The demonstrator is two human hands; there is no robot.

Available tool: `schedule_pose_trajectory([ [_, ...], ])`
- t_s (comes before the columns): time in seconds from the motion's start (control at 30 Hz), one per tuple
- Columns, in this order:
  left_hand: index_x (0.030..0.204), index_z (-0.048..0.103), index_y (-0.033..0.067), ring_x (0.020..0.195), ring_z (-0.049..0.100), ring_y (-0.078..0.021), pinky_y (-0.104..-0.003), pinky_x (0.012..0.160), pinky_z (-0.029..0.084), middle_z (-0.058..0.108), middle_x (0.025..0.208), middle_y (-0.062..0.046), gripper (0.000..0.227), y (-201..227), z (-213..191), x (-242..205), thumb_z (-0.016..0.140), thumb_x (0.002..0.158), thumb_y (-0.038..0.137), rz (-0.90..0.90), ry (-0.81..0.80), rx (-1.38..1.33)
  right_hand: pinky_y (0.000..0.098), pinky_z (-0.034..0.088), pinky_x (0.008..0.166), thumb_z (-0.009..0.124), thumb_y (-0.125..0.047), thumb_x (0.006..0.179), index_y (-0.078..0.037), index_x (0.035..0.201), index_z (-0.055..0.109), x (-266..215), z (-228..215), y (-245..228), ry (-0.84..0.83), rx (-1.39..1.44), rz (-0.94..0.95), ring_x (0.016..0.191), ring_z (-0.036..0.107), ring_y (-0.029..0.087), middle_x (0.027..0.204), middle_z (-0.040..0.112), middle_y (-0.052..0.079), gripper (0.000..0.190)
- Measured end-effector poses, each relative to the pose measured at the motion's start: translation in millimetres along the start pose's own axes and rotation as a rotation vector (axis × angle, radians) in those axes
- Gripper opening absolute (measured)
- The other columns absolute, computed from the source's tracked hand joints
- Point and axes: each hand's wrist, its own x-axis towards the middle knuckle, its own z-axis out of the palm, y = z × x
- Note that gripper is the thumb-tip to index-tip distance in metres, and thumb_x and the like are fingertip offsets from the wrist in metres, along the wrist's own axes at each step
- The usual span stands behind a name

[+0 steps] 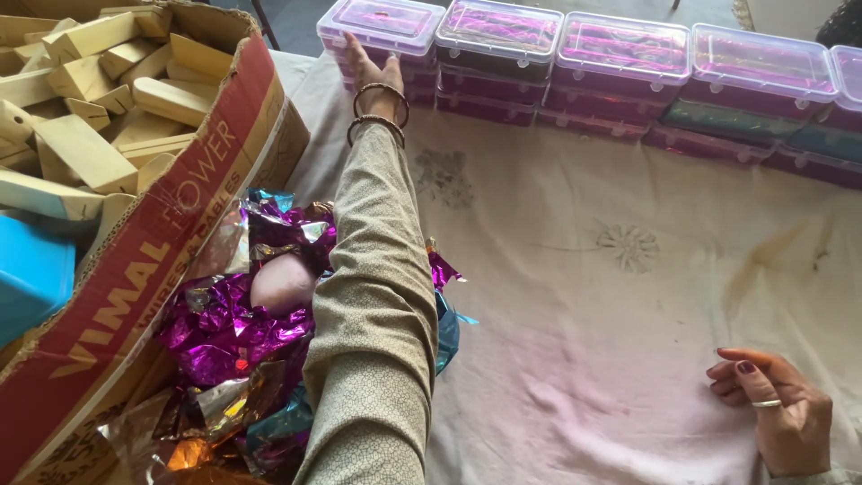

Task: The recorder is cleaning wooden blocks and wrapping them in decorative foil before placing them into small plastic boxes.

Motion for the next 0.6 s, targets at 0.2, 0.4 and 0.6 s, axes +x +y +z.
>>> schedule_pose_trajectory([
  [0.2, 0.161, 0.001, 0.0143, 0.153, 0.03, -0.0328, -0.041, 0.126, 0.026, 0.021, 0.166, -0.019, 0.107, 17, -14, -25, 0.079, 0.089, 0.032, 0.113, -0.003, 0.24, 0.0291, 0.054, 0.074, 0.055, -0.017, 0.109, 0.007, 0.119, 0.07, 0, -1, 4, -0.017, 0.011, -0.015, 0.082, 0.068, 0.02, 0.09, 0.073, 0.017, 0.03],
  [0.4, 0.16, -0.002, 0.0132, 0.14, 0.045, -0.0389, -0.047, 0.116, 0.039, 0.02, 0.164, -0.024, 0.113, 41, -17, -49, 0.08, 0.086, 0.038, 0.048, -0.103, 0.352, 0.0283, 0.053, 0.072, 0.056, -0.015, 0.108, 0.006, 0.118, 0.071, 1, 0, 5, -0.031, 0.019, -0.021, 0.08, 0.066, 0.018, 0.089, 0.073, 0.015, 0.028],
  [0.6, 0.16, 0.005, 0.0082, 0.137, 0.051, -0.0388, -0.043, 0.113, 0.046, 0.024, 0.163, -0.026, 0.108, 58, -25, -66, 0.079, 0.087, 0.036, 0.087, -0.17, 0.435, 0.0278, 0.052, 0.071, 0.058, -0.013, 0.106, 0.005, 0.117, 0.071, 4, 0, 14, -0.031, 0.028, -0.021, 0.079, 0.065, 0.017, 0.09, 0.074, 0.014, 0.025],
])
